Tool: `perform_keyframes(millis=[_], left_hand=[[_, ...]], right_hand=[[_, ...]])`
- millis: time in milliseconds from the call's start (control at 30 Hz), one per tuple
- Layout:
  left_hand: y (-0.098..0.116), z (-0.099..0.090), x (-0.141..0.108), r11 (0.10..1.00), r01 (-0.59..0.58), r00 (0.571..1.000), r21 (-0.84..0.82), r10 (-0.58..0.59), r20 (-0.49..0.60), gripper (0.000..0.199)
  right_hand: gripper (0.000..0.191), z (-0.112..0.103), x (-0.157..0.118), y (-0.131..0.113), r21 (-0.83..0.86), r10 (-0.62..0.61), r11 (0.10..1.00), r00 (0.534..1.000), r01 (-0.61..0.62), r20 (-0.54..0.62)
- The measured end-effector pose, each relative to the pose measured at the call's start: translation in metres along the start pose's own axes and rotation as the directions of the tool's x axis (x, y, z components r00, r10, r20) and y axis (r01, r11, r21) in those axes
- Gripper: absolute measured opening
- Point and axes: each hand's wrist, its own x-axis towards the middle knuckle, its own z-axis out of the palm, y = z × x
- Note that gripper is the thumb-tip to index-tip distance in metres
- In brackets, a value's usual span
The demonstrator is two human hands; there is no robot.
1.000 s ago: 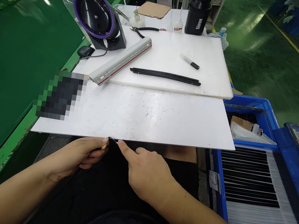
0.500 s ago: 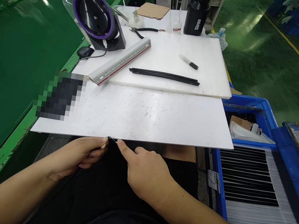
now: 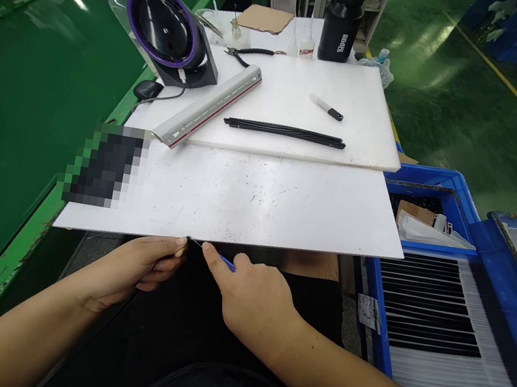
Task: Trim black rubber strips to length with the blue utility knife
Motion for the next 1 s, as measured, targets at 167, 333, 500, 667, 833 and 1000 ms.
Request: perform_keyframes(millis=[167,333,500,667,833,1000], left_hand=[[0.0002,0.0005,0.0001,1.000,-0.015,1.000,0.002,0.015,-0.001,0.038],[0.0002,0.0006,0.0007,1.000,-0.017,1.000,0.003,0.017,0.005,0.039],[0.0008,0.0001,0.0007,1.000,-0.004,1.000,-0.007,0.004,0.008,0.039],[0.0011,-0.0009,0.0002,1.000,-0.001,1.000,-0.006,0.001,0.007,0.038],[-0.0010,-0.0012,0.0012,1.000,-0.008,1.000,0.002,0.008,0.002,0.037],[-0.0017,-0.0007,0.0020,1.000,-0.023,1.000,0.008,0.023,0.007,0.036]], right_hand=[[0.059,-0.0005,-0.0003,0.0038,0.226,0.004,0.974,1.000,0.002,-0.027],[0.057,0.0007,0.0001,0.0047,0.309,-0.004,0.951,0.999,0.015,-0.037],[0.069,0.0034,0.0004,0.0022,0.060,-0.014,0.998,0.999,0.016,-0.040],[0.065,0.0034,0.0002,0.0011,0.077,0.007,0.997,0.999,-0.004,-0.044],[0.056,-0.0007,-0.0003,0.0028,0.345,0.026,0.938,0.999,-0.013,-0.033],[0.055,-0.0040,-0.0002,0.0009,0.397,0.010,0.918,1.000,0.000,-0.024]])
